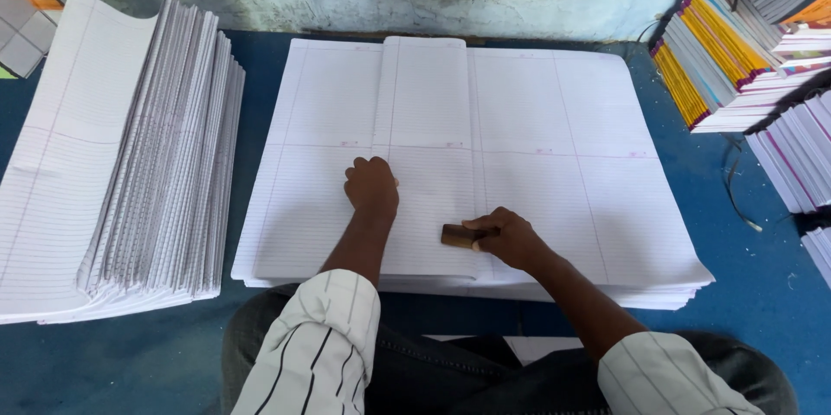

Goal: The person folds large sheets of lined paper in half and presses the crease with a wooden block. They repeat this process for multiple sheets, stacking the folded papers to the left.

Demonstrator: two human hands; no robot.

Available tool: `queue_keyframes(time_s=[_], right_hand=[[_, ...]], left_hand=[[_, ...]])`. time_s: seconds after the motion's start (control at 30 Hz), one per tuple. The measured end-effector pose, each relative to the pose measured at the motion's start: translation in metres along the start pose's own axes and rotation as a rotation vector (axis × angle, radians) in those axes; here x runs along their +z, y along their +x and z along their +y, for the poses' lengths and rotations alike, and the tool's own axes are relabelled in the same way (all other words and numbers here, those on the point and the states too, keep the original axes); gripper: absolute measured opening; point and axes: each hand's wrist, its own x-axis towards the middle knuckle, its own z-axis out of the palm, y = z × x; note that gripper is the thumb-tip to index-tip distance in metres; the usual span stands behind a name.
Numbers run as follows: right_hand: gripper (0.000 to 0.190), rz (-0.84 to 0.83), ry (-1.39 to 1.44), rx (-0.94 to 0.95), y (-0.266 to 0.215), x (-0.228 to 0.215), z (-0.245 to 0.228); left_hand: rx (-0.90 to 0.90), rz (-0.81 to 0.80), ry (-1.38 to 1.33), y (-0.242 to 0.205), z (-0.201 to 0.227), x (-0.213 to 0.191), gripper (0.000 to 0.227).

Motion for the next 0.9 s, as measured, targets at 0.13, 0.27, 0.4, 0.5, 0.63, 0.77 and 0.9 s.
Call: queue_keyframes(time_s=[0.13,0.27,0.4,0.5,0.63,0.77,0.9], right_hand=[[0.039,-0.005,-0.002,-0.023,-0.009,0.004,0.004],[0.041,-0.047,0.009,-0.024,-0.015,0.006,0.006],[0.038,-0.063,0.008,-0.037,-0.022,0.006,0.005],[0.034,-0.118,0.002,-0.006,-0.030,0.006,0.002],[0.035,-0.137,0.024,-0.059,-0.039,0.002,-0.003],[0.036,-0.242,-0.060,-0.034,-0.042,-0.002,-0.004],[0.036,-0.295,-0.047,-0.024,-0.037,-0.009,-0.002]], left_hand=[[0.000,-0.020,0.024,0.000,0.001,0.003,0.029],[0.017,0.039,0.087,0.000,0.002,0.006,0.022],[0.042,-0.011,0.108,-0.001,0.002,0.006,0.032],[0.039,-0.039,0.129,-0.002,0.003,0.003,0.022],[0.013,-0.106,0.151,0.000,0.008,-0.004,0.021],[0.011,-0.178,0.205,0.003,0.008,-0.010,0.025],[0.008,-0.187,0.205,-0.001,0.007,-0.012,0.021]])
